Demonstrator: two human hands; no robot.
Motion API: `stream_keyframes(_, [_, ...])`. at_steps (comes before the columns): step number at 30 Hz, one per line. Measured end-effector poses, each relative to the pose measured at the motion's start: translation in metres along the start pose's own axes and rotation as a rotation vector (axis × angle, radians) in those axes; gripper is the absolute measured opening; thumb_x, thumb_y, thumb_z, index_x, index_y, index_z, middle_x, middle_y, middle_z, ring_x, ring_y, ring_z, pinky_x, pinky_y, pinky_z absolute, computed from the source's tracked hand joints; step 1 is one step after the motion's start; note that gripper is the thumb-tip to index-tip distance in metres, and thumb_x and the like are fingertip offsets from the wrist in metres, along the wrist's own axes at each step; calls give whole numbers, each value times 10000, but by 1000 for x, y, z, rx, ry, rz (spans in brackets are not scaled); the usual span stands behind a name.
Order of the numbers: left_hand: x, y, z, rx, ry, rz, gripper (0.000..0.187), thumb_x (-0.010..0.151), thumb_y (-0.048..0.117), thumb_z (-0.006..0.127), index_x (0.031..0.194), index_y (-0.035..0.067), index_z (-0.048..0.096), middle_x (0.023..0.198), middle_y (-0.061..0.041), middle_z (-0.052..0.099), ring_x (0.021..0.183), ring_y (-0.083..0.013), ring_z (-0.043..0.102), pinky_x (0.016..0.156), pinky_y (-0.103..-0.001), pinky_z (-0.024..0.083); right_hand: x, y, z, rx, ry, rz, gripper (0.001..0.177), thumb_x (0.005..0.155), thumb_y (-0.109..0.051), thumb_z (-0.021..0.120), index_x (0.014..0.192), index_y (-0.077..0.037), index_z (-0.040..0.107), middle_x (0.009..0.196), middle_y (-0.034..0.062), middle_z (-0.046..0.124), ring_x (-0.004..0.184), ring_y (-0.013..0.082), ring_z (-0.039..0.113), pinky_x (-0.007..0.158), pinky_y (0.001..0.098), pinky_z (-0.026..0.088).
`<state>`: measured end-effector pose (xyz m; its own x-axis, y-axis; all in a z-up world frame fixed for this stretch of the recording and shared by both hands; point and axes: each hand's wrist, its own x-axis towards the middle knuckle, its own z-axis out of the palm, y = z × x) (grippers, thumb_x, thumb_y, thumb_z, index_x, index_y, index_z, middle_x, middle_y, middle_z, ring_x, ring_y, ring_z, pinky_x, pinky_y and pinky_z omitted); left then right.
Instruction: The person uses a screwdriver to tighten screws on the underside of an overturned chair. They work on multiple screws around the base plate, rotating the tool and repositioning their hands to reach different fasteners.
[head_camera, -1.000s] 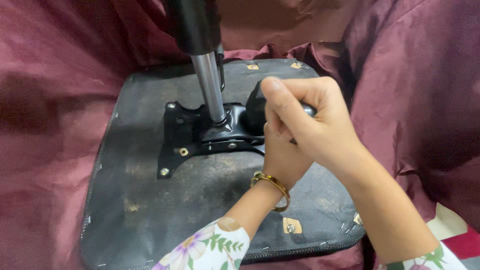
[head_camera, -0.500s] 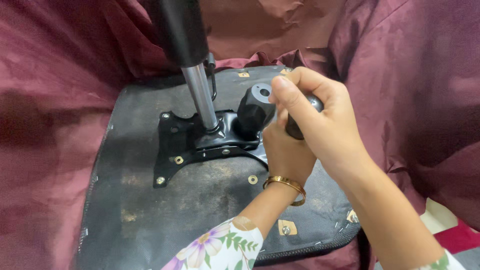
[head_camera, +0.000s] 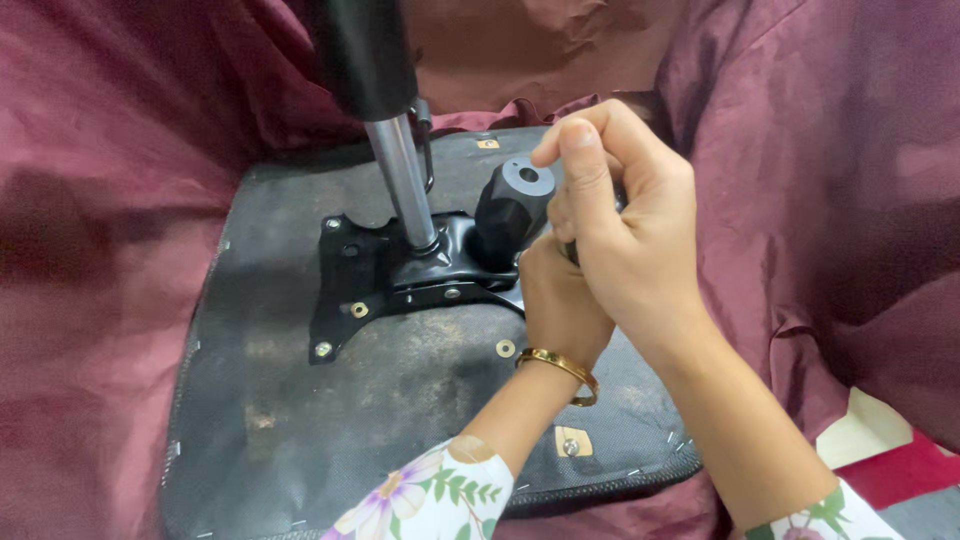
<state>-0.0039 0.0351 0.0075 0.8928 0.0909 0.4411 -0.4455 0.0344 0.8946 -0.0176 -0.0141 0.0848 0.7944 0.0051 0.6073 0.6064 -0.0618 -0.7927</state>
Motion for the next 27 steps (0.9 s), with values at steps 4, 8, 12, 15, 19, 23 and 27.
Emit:
stream_keyframes(4, [21,-9,-18,155,-247,132,192,814,205,728,857,30,658,770,-169,730,813,-309,774,686,-372,584,5,0,-6,18,-91,-5,276,1166,-248,528,1042,-13,603,697,-57,487,603,16,420,566,200,357])
stream_keyframes(8, [27,-14,-29,9,-390,154,303,810,188,689,1087,88,621,906,-122,765,926,-277,780,777,-363,594,7,-1,-8,68,-190,29,271,1153,-242,518,1025,-19,605,664,-46,501,565,12,429,544,193,356])
stream_keyframes(12, [22,-13,-24,84,-249,123,223,848,179,712,1041,80,658,896,-152,754,946,-320,770,770,-383,595,6,0,4,-4,-79,-3,271,1164,-228,490,1039,-24,619,694,-36,530,622,29,487,608,205,442])
stream_keyframes(15, [8,-9,-8,52,-49,36,150,887,179,695,982,64,679,883,-153,761,884,-314,780,751,-382,591,2,-1,11,-163,17,-59,294,1139,-214,451,998,-20,621,786,-37,550,741,30,517,700,200,439])
stream_keyframes(19, [-3,-8,3,81,50,22,169,875,183,697,854,22,651,805,-161,734,792,-311,753,661,-370,560,-5,0,4,-212,60,-82,261,1191,-204,464,1103,-18,624,790,-19,545,726,48,502,679,224,450])
stream_keyframes(23, [0,-14,-4,70,-105,-39,244,831,205,714,722,-1,642,650,-150,687,642,-276,742,571,-364,520,-2,2,-5,25,-42,-41,238,1196,-206,462,1120,-19,589,755,-25,498,687,59,467,675,237,448])
stream_keyframes(27, [14,-23,-11,154,-223,26,259,802,223,735,720,-4,640,615,-123,669,577,-233,714,554,-358,524,6,7,-12,131,-95,-16,233,1189,-216,476,1119,-22,585,727,-29,467,660,64,452,662,247,444])
